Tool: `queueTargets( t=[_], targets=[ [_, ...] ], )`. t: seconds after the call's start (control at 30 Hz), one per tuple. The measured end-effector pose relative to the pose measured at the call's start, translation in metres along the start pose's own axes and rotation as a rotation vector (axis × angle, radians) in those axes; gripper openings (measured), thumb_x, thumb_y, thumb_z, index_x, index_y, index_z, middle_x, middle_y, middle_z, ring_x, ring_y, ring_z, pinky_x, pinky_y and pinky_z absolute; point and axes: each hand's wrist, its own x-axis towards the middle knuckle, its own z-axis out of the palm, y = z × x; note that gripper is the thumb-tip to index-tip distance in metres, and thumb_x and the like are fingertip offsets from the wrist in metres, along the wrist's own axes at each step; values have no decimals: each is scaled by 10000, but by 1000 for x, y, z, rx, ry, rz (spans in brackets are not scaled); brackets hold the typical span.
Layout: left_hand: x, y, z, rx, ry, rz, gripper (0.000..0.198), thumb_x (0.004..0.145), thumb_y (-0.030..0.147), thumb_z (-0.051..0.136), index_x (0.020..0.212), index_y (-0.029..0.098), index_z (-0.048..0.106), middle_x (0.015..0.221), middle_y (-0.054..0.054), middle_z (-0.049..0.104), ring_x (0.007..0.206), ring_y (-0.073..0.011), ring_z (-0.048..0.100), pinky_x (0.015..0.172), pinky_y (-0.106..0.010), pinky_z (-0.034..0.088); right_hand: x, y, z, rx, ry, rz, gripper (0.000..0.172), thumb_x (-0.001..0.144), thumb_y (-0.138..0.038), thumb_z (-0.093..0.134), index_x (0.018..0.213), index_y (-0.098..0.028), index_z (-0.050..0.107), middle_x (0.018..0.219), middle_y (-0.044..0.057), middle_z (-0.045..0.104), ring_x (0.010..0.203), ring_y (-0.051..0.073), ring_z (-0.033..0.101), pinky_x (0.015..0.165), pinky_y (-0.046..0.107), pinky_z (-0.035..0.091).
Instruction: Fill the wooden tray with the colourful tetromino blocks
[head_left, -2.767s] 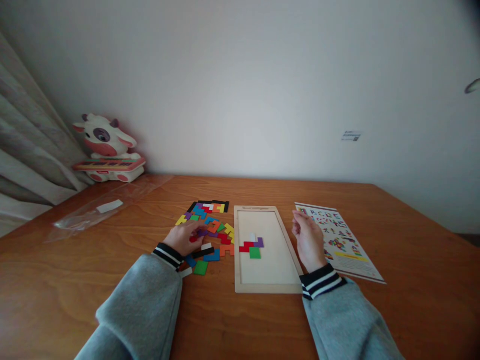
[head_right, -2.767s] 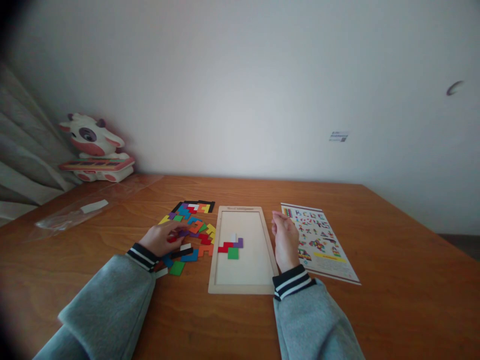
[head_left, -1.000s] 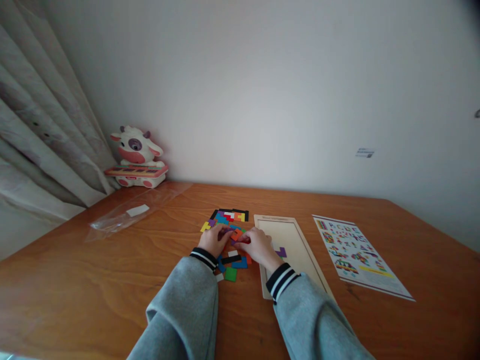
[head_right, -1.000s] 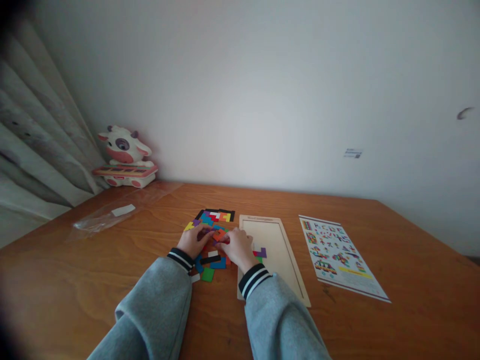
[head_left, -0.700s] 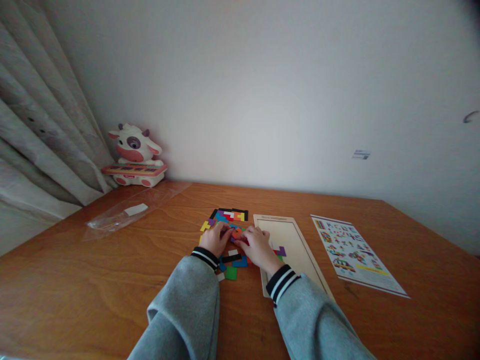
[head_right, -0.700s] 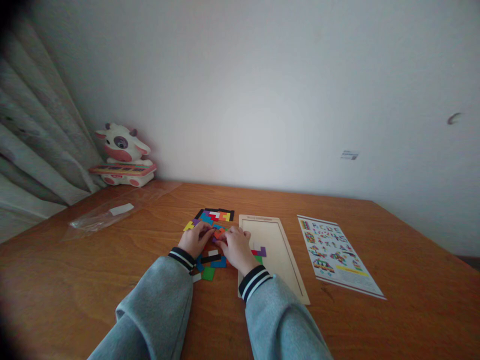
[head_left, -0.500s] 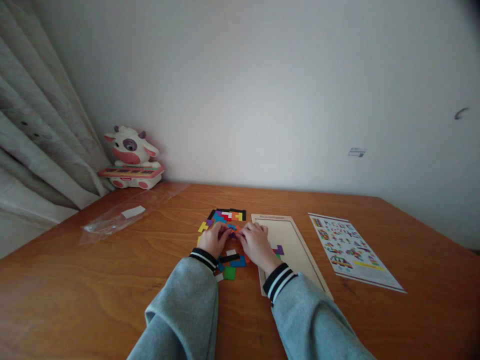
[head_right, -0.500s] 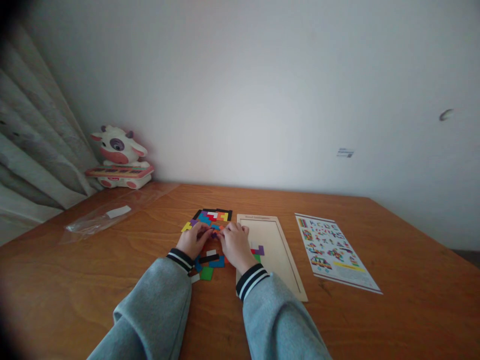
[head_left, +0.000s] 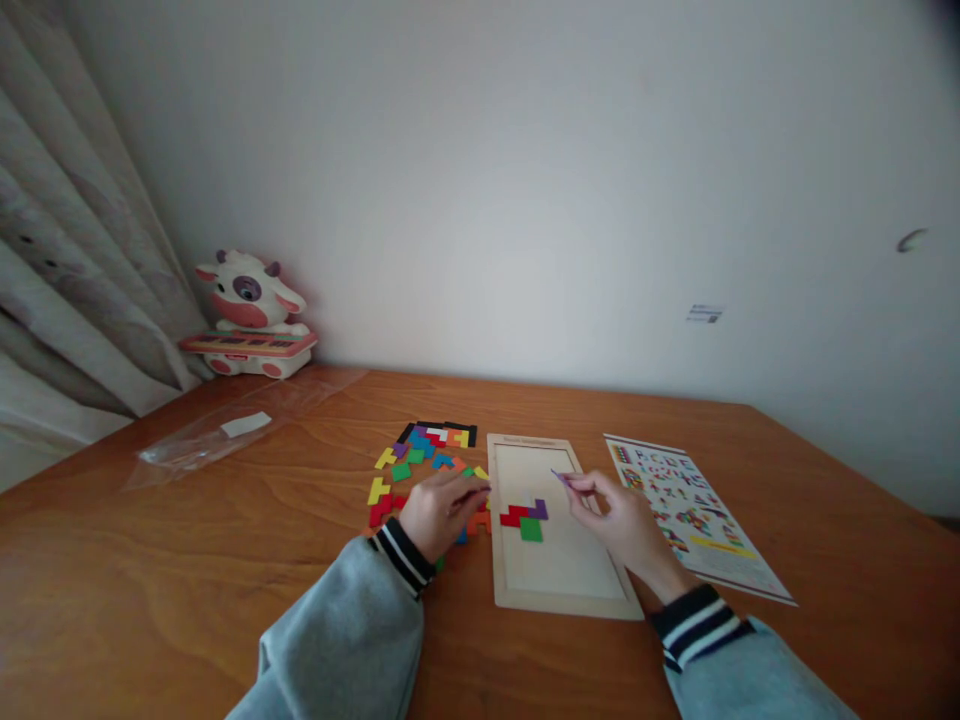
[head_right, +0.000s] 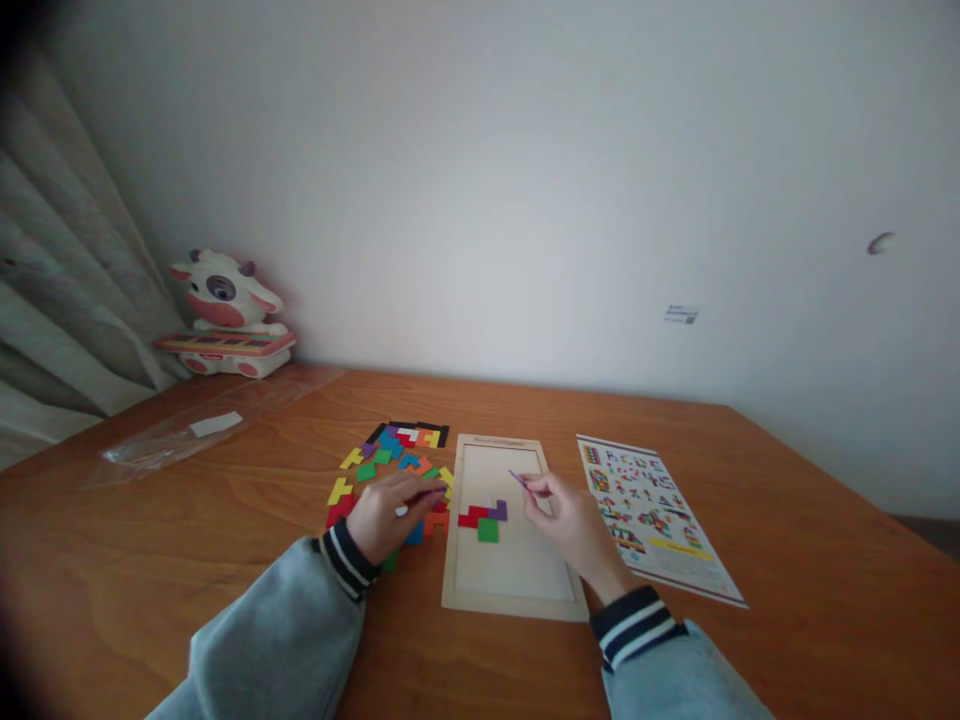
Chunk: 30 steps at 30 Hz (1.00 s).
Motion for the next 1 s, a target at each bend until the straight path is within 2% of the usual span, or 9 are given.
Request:
queueTargets(
  t=[0.13, 0.3, 0.47, 0.57, 0.63, 0.8, 1.0],
  targets=[
    [-6, 26, 23, -46, -116, 112, 240, 931, 389, 593, 962, 200, 738, 818, -37, 744, 728, -152, 679, 694, -239, 536, -10, 18, -6, 65, 15, 62, 101, 864, -297, 600, 866, -211, 653, 905, 66, 758, 809, 211, 720, 756, 349, 574],
    [-12, 30, 33, -119, -250, 176, 266, 939, 397, 582, 907, 192, 749, 805, -25, 748, 728, -144, 678, 701, -235, 514, -14, 4, -14, 163, -138, 18, 124, 900, -297, 594, 943, -217, 679, 894, 47, 748, 826, 185, 706, 758, 314, 561],
    [-13, 30, 33, -22, -255, 181, 237, 907, 404, 625, 869, 213, 761, 763, -37, 685, 725, -158, 614, 668, -262, 478, -21, -10, -14, 320, -373, -95, 50, 887, -234, 625, 859, -215, 662, 909, 42, 741, 863, 159, 698, 797, 288, 547],
    [-11, 35, 30, 37, -244, 169, 253, 901, 407, 627, 832, 204, 761, 772, -58, 649, 726, -168, 590, 652, -276, 474, -24, -12, -11, 269, -488, -119, 16, 858, -216, 658, 858, -217, 675, 886, 35, 728, 842, 156, 680, 784, 288, 536],
    [-9, 37, 26, 19, -269, 212, 225, 915, 349, 606, 879, 183, 753, 821, -76, 669, 755, -174, 600, 683, -287, 495, -25, -12, -10, 217, -515, -121, 28, 847, -223, 674, 871, -219, 688, 891, 35, 722, 843, 161, 669, 789, 296, 527],
    [-3, 37, 12, -109, -411, 469, 197, 909, 242, 540, 881, 177, 724, 913, -85, 735, 853, -192, 636, 812, -321, 531, -23, -11, -12, 197, -561, -148, 90, 871, -243, 651, 931, -242, 717, 919, 31, 716, 873, 157, 660, 813, 291, 515],
    [-5, 41, 7, -60, -505, 394, 234, 889, 292, 530, 994, 208, 721, 1096, -95, 690, 952, -230, 622, 850, -372, 525, -23, -18, -16, 199, -577, -87, 130, 836, -320, 692, 944, -251, 713, 969, 41, 700, 910, 184, 652, 836, 315, 519]
  ],
)
